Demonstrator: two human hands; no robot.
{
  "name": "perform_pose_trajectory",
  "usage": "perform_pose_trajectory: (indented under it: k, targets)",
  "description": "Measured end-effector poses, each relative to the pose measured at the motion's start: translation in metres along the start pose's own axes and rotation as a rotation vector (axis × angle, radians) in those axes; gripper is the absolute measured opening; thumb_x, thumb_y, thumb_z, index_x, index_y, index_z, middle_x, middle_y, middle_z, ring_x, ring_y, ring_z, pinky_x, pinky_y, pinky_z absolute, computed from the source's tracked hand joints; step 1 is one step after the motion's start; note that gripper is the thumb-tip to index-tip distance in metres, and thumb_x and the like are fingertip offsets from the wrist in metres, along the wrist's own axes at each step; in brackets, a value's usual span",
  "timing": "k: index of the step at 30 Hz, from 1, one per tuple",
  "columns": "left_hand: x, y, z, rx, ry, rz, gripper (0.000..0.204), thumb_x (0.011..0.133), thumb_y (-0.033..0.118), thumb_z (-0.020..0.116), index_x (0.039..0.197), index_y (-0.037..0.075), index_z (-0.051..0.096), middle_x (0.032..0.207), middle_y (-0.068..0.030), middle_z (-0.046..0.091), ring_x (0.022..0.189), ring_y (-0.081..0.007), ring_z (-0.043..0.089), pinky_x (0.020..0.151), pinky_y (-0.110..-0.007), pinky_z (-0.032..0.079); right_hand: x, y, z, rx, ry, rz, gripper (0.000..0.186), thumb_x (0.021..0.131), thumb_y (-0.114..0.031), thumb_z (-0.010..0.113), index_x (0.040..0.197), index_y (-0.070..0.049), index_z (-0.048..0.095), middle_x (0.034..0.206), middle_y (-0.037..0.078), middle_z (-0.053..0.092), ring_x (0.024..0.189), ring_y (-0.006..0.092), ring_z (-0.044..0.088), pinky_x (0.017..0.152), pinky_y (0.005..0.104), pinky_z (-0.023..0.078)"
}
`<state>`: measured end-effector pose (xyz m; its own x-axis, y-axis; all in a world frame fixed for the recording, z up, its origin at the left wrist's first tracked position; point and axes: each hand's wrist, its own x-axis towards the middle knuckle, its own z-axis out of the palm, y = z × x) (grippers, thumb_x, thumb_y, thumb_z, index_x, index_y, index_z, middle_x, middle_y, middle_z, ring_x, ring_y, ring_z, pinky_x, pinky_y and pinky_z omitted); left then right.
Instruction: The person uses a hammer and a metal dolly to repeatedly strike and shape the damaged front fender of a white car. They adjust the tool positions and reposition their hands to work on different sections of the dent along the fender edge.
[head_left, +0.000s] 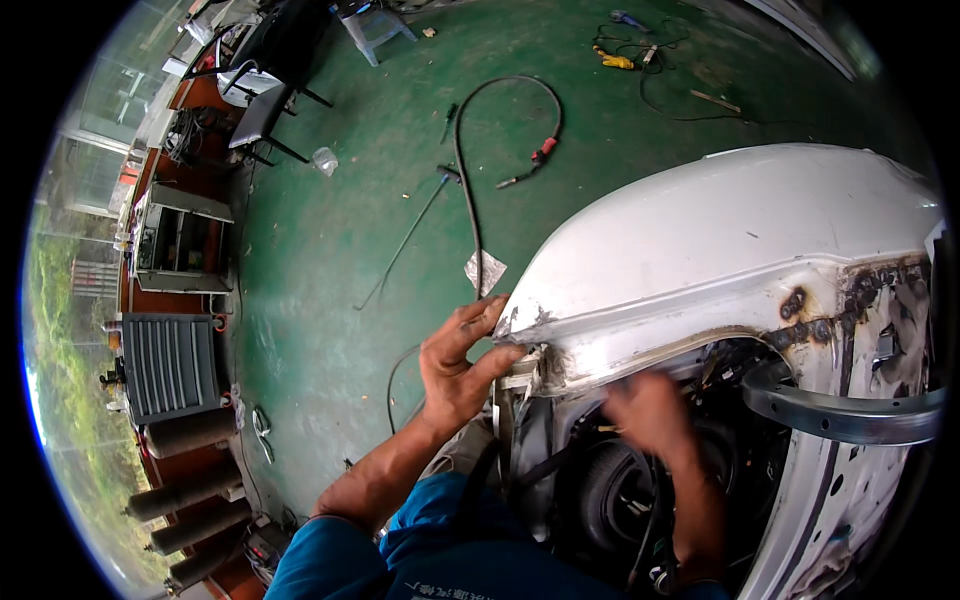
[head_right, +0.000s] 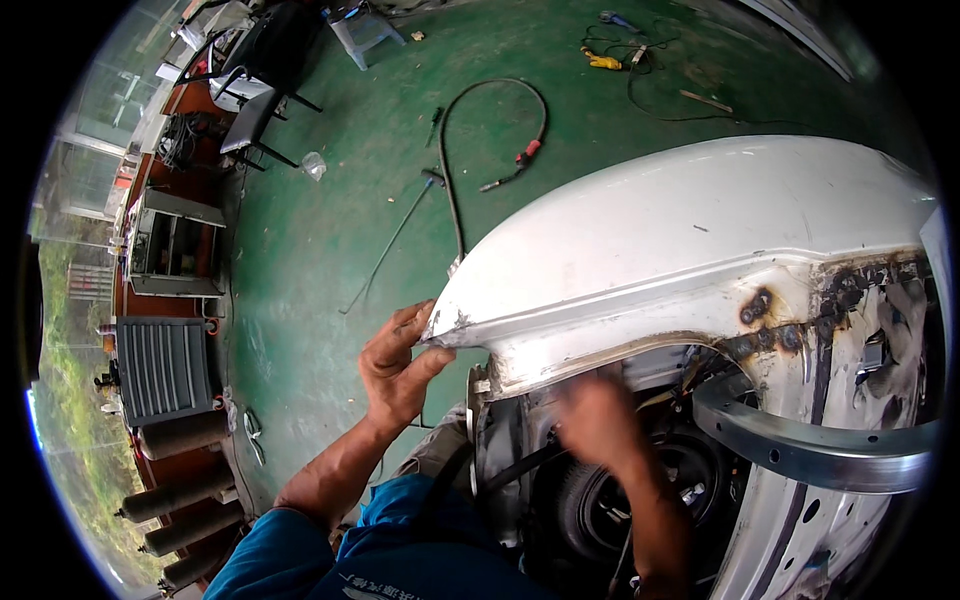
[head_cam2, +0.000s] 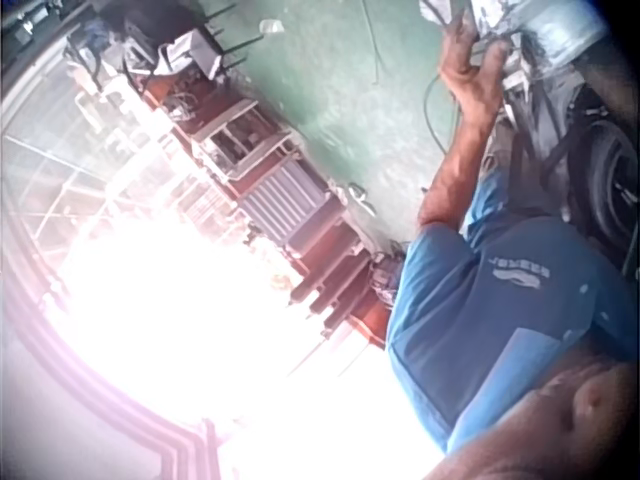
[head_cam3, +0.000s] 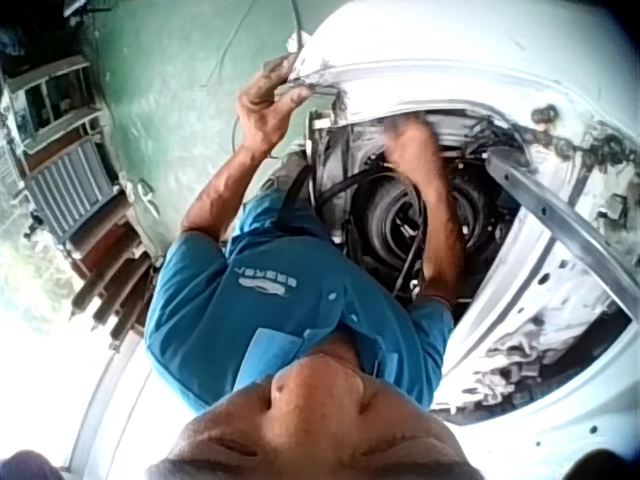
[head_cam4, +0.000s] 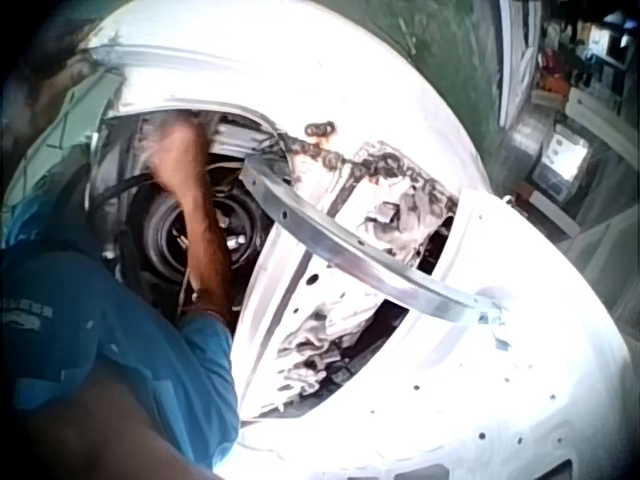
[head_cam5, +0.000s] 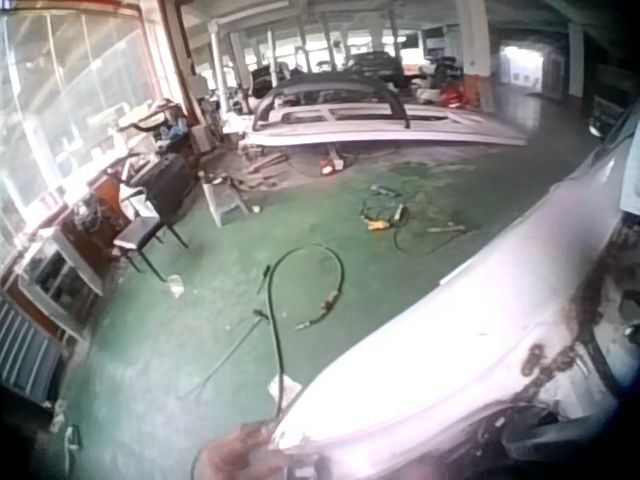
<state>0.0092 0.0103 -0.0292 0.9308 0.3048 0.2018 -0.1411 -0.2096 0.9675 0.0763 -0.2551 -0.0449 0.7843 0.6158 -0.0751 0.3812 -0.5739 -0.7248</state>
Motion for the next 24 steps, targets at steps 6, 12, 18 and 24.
perform_pose_trajectory:
  k: [6,12,18,24]
  targets:
    - [0.003,0.001,-0.004,0.026,-0.024,0.003,0.052,0.079,0.008,0.085,0.126,-0.004,0.067,0.127,-0.0218,0.065,0.118,-0.0282,0.062,0.103,-0.039,0.046,0.012,0.0,-0.023,0.243,-0.12,0.067,0.036,0.082,-0.011,0.074,0.114,0.004,0.068,0.103,0.021,0.072,0.102,0.0396,0.067,0.091,0.0411,0.051]
    - [0.0,0.0,-0.001,0.038,0.001,0.025,0.053,0.077,0.008,0.086,0.126,-0.003,0.068,0.125,-0.021,0.067,0.114,-0.0265,0.064,0.099,-0.036,0.049,0.005,0.003,-0.016,0.144,-0.17,0.368,0.034,0.084,-0.017,0.073,0.113,0.002,0.07,0.098,0.021,0.073,0.096,0.0333,0.071,0.084,0.0381,0.054]
    - [0.003,0.004,-0.003,0.042,-0.016,-0.003,0.053,0.078,0.008,0.086,0.126,-0.004,0.068,0.127,-0.0208,0.066,0.117,-0.027,0.062,0.101,-0.038,0.047,0.015,-0.005,-0.027,0.31,-0.146,0.026,0.022,0.08,-0.01,0.073,0.098,0.002,0.068,0.095,0.017,0.071,0.091,0.0316,0.068,0.085,0.0372,0.051]
    - [0.0,0.0,-0.002,0.012,0.021,0.013,0.051,0.077,0.005,0.086,0.124,-0.004,0.068,0.125,-0.0218,0.067,0.116,-0.0274,0.063,0.101,-0.037,0.047,-0.001,-0.012,-0.015,0.161,-0.149,0.13,0.023,0.082,-0.015,0.075,0.097,0.001,0.07,0.088,0.02,0.07,0.084,0.0303,0.07,0.08,0.0376,0.054]
